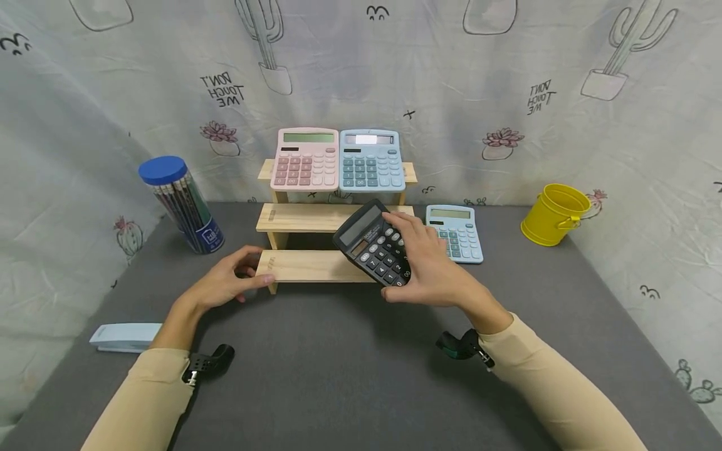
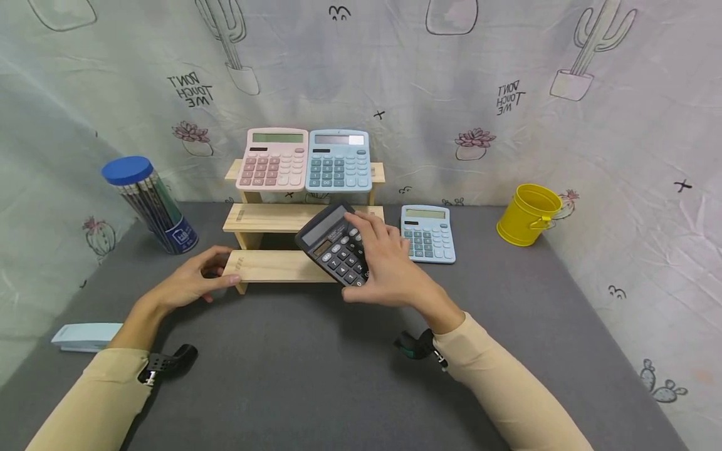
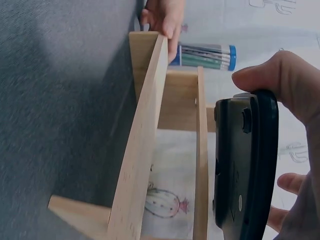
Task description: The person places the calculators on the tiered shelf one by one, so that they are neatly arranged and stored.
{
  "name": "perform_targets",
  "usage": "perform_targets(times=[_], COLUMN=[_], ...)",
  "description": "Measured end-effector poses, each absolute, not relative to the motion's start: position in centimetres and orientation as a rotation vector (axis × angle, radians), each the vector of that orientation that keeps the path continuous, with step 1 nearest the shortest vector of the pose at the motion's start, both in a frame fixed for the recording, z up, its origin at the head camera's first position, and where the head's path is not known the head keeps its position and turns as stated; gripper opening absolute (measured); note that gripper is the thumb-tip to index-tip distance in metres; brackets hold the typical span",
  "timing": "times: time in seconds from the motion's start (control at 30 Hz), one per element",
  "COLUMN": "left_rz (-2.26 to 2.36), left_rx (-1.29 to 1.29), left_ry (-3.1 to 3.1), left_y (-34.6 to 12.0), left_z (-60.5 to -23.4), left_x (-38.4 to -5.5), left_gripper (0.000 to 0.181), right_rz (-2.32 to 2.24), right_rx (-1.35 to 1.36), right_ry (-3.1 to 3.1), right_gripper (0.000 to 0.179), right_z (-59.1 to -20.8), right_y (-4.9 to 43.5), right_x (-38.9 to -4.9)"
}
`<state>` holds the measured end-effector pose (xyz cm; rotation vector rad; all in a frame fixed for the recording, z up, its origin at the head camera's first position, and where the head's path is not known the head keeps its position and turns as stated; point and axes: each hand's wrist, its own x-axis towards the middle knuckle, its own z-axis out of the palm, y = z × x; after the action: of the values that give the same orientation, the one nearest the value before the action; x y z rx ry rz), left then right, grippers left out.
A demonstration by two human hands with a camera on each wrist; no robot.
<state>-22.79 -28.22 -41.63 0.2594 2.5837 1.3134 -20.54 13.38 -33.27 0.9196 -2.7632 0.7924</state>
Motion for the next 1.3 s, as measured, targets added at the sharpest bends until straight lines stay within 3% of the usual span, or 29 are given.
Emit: perform_targets(times=[0.57, 1.3], left_rz=[1.311, 1.321], left_rx=[0.251, 0.261], left_ry=[2.593, 2.590], left_y=[-28.4, -28.5], left_z=[-41.6, -42.1], left_x=[-22.6, -22.8], left_gripper=[0.077, 0.077], right_rz=[0.795, 0.725], right_rx=[0.927, 0.783], right_ry=[-2.765, -2.794], right_gripper=[0.117, 0.100], right_z=[-33.2, -34.0], right_y=[10.1, 6.5], right_x=[-22.6, -24.3])
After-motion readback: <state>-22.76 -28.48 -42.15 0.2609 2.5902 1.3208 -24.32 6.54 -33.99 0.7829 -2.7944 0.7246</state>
